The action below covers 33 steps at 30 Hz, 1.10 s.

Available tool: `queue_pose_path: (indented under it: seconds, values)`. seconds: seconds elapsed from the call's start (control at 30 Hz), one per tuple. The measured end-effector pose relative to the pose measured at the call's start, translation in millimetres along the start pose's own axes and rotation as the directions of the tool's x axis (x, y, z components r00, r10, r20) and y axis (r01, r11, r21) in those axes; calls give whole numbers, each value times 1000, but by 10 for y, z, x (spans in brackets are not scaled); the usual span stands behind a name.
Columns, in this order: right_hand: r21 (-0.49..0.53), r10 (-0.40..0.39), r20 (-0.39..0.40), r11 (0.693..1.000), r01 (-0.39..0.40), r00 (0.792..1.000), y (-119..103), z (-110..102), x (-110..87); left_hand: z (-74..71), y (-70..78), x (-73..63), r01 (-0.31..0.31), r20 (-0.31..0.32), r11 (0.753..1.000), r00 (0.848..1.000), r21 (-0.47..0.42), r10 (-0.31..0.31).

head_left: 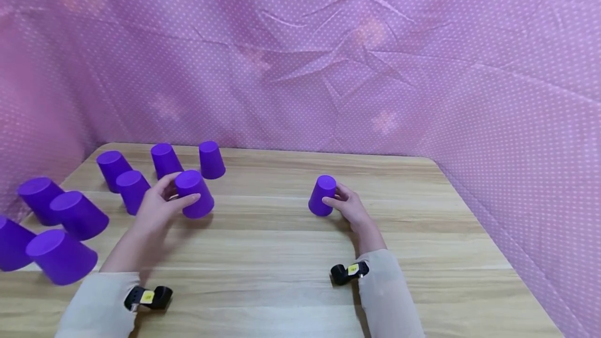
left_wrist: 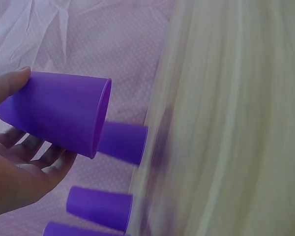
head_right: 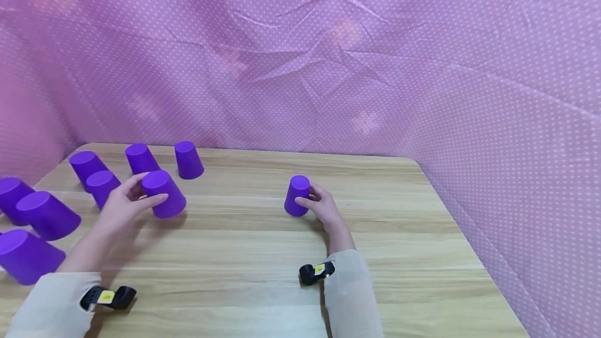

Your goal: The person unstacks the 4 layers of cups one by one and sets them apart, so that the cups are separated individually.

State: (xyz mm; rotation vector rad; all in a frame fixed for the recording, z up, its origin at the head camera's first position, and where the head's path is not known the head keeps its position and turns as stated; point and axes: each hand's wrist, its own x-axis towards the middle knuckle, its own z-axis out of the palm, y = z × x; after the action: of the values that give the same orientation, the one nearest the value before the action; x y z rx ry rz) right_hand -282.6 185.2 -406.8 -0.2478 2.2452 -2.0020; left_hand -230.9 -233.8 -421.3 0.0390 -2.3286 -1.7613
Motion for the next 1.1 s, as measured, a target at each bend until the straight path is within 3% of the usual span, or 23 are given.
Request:
queue_pose_path:
  seconds: [0.13, 0.33, 0.5, 0.57, 0.67, 0.8, 0.9, 1.1]
  values:
    - [3, -9, -7, 1000, 9, 1000, 62, -15, 40, -147, 7, -83, -39, -31, 998, 999, 52, 41]
    - [-16, -18, -2, 1000, 18, 1000, 92, -20, 46, -291, -22, -208, -20, -70, 991, 997, 135, 30]
    - [-19, -22, 1, 1000, 22, 1000, 92, -13, 34, -383, 14, -320, 30, -80, 976, 997, 215, -13]
    - [-17, -16, -4, 1000, 16, 1000, 79, -8, 28, -417, 91, -379, 52, -72, 969, 997, 240, -36]
    - [-17, 7, -11, 1000, -7, 1000, 64, -5, 22, -424, 219, -463, 109, -107, 957, 991, 268, -83]
    - [-10, 24, -14, 1000, -25, 1000, 65, -11, 27, -400, 420, -564, 134, -116, 962, 987, 236, -109]
    - [-9, 25, -15, 1000, -25, 1000, 75, -21, 34, -402, 506, -608, 120, -80, 970, 991, 213, -105]
    - [-10, 25, -17, 1000, -25, 1000, 73, -23, 34, -421, 397, -593, 172, -106, 965, 982, 199, -154]
